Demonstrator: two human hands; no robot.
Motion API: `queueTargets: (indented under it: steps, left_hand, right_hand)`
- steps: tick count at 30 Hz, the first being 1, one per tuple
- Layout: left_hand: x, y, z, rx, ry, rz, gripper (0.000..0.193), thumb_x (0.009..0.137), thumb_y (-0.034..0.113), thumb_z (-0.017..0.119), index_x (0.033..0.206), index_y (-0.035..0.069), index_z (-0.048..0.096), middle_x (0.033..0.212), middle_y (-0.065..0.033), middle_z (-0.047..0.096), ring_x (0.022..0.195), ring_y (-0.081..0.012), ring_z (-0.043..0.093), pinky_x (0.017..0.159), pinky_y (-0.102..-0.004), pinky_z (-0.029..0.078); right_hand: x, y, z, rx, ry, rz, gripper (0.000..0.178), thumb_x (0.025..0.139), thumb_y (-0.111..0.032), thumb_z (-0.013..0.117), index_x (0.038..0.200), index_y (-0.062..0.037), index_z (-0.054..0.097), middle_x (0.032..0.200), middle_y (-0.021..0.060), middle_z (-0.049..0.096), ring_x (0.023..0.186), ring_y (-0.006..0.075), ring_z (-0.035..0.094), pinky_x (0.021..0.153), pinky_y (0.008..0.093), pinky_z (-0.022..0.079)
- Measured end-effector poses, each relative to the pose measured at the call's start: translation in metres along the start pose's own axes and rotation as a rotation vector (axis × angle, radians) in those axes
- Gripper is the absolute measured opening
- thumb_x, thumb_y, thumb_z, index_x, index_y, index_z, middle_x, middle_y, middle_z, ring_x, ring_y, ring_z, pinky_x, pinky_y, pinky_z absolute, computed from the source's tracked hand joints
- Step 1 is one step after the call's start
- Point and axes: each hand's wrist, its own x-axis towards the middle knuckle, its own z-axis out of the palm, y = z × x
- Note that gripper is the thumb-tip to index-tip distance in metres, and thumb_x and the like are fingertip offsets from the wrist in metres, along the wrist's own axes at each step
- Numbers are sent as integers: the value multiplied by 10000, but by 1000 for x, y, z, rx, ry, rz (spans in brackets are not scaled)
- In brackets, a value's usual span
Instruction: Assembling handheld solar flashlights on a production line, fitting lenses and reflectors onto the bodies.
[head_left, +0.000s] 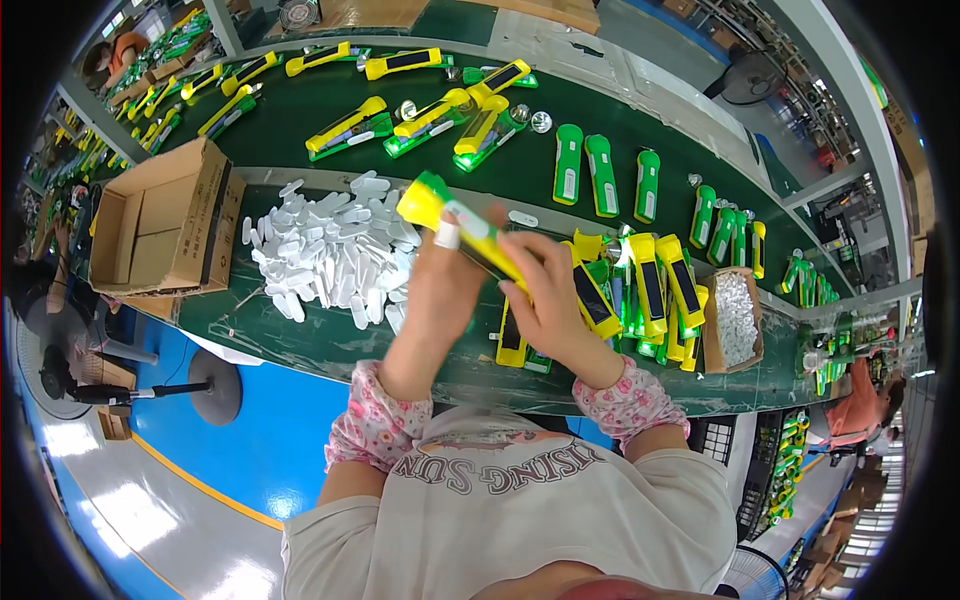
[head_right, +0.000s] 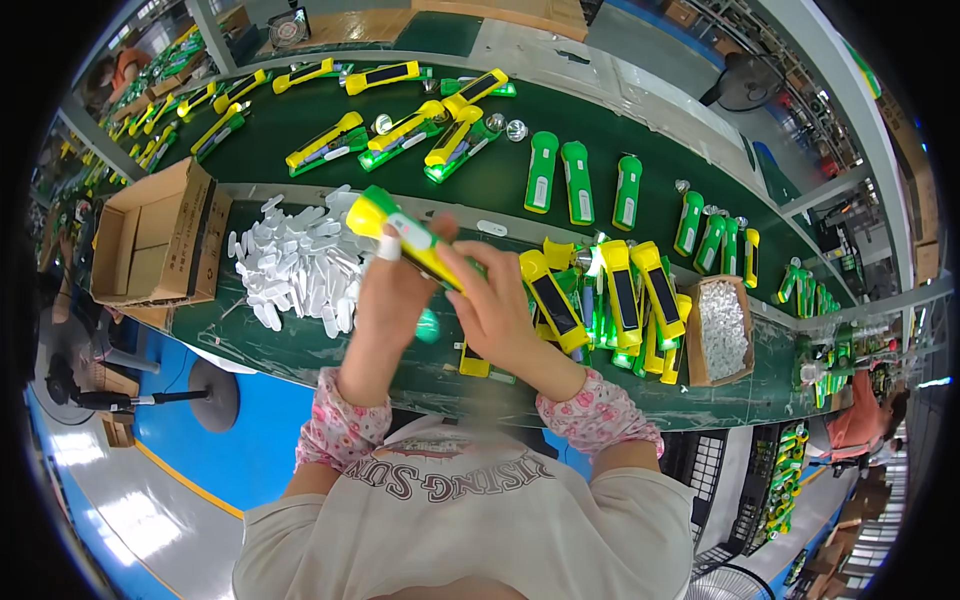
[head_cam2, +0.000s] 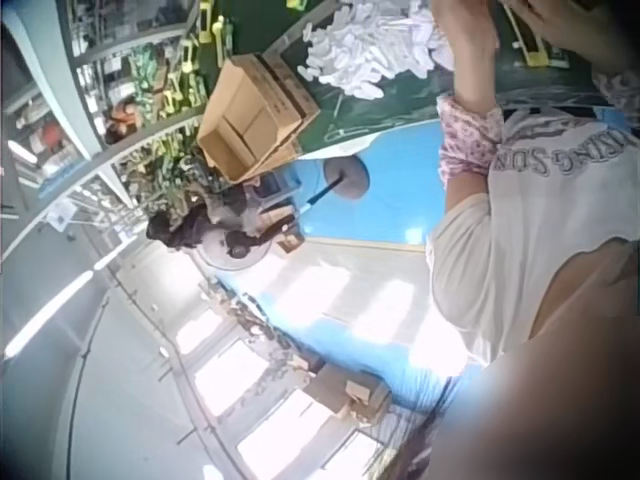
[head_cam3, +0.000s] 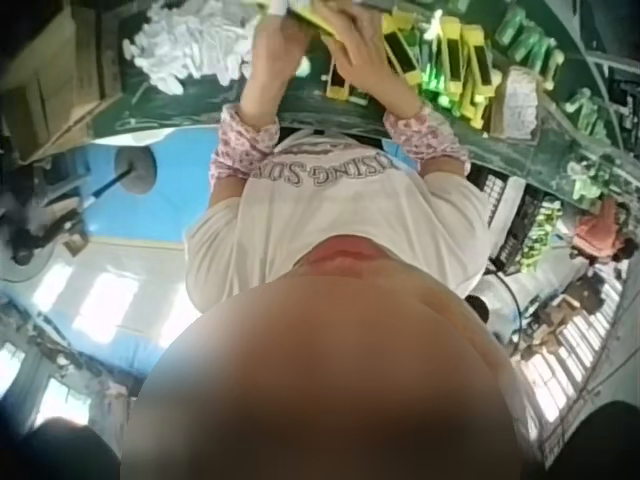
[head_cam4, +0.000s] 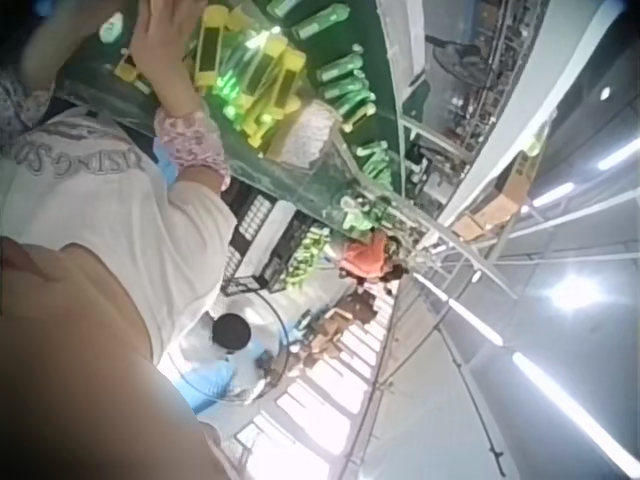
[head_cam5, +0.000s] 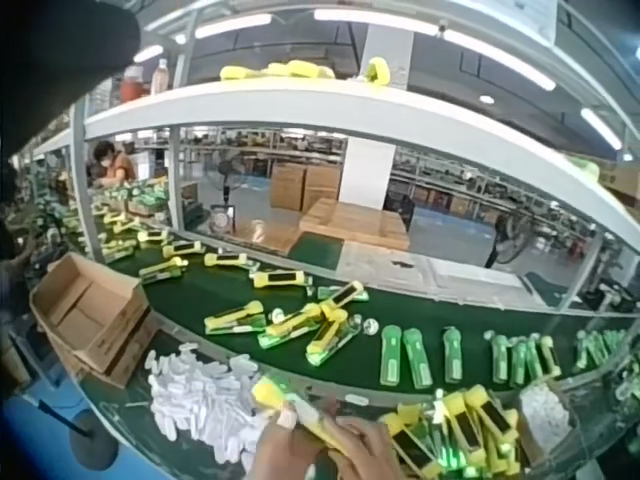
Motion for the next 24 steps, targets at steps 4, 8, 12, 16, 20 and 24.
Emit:
queueTargets:
  steps: [4, 8, 12, 16, 20, 24]
  left_hand:
    - [-5, -18, -27, 78, 94, -208, 327, 933, 244, 654, 1146, 43, 507, 971, -91, 575, 886, -217, 591, 787, -392, 525]
    - [5, 30, -42, 225, 50, 55, 217, 861, 138, 643, 1021, 54, 523, 766, -23, 492, 662, -131, 492, 597, -304, 439]
    - [33, 42, -48, 8, -40, -53, 250, 947, 317, 602, 1046, 99, 530, 728, -16, 429, 618, -137, 412, 553, -293, 373]
    - [25, 47, -52, -88, -112, -75, 364, 950, 440, 597, 1012, 86, 537, 800, -59, 481, 654, -160, 438, 569, -306, 381]
    - [29, 30, -25, -107, 159, -63, 462, 953, 457, 597, 1093, 19, 546, 971, -107, 569, 908, -224, 562, 823, -388, 501]
    - [23, 20, -37, 49, 86, -120, 519, 991, 443, 525, 1267, 3, 497, 1060, -100, 565, 964, -225, 568, 918, -376, 488]
  right_hand:
    - [-15, 15, -73, 4, -199, 62, 462, 784, -96, 734, 1235, -69, 638, 1218, 108, 537, 1078, 278, 513, 918, 375, 440]
    - [-117, 185, -238, -996, 119, 657, 203, 850, -80, 660, 1049, -40, 646, 1014, 182, 647, 958, 353, 633, 807, 418, 514]
    - [-338, 289, -345, -996, -458, 960, 281, 760, -138, 741, 1008, -37, 657, 1022, 196, 682, 915, 335, 661, 779, 415, 524]
    - [-286, 256, -284, -741, -40, 1171, 254, 718, -137, 759, 940, -38, 686, 956, 173, 705, 864, 324, 678, 757, 405, 535]
    - [-287, 245, -294, -840, 149, 1073, 119, 716, -122, 740, 820, -66, 738, 750, 107, 716, 708, 258, 696, 664, 367, 548]
    - [-279, 229, -280, -708, 121, 1039, 173, 737, -122, 734, 898, -61, 731, 820, 128, 719, 751, 258, 701, 681, 360, 550]
